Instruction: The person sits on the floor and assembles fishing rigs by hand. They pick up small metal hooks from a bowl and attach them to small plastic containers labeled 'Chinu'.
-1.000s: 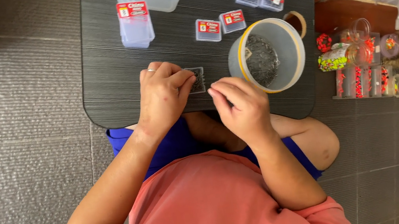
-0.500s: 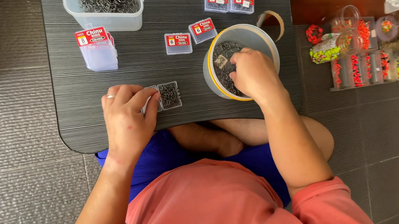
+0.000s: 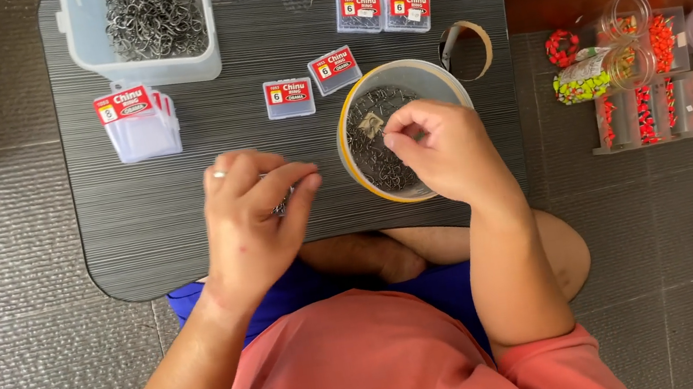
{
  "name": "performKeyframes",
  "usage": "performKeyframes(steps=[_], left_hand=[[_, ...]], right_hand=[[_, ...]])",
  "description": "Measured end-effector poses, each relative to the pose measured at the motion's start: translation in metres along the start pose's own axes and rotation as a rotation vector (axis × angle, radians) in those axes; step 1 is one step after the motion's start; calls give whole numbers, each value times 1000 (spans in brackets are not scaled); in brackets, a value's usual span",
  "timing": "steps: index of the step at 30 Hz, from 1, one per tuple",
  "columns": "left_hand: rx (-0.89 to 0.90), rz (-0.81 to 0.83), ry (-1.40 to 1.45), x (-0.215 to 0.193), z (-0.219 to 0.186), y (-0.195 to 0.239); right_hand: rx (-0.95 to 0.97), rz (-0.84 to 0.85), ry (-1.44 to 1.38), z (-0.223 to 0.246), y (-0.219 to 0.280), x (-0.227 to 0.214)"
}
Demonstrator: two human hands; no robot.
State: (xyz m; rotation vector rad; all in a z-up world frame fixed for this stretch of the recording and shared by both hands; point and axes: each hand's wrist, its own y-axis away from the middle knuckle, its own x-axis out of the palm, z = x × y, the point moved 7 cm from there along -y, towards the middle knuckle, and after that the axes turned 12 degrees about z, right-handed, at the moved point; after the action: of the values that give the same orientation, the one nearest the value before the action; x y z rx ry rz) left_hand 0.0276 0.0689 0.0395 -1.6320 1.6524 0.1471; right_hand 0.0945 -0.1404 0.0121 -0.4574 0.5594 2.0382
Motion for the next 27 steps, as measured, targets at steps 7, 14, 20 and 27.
performKeyframes(steps=[7,14,20,27], left_hand=[[49,89,163,41,-14,-37],[60,201,205,60,-18,-55],[-56,219,316,60,-14,-50],[-199,138,484,43,-6,-36]], right_hand=[[-60,-31,-439,-13,13,4],[-86,-17,-735,-30,9,5],[-168,-46,-717,-18,12,6],[-198,-184,-503,5,21,7]])
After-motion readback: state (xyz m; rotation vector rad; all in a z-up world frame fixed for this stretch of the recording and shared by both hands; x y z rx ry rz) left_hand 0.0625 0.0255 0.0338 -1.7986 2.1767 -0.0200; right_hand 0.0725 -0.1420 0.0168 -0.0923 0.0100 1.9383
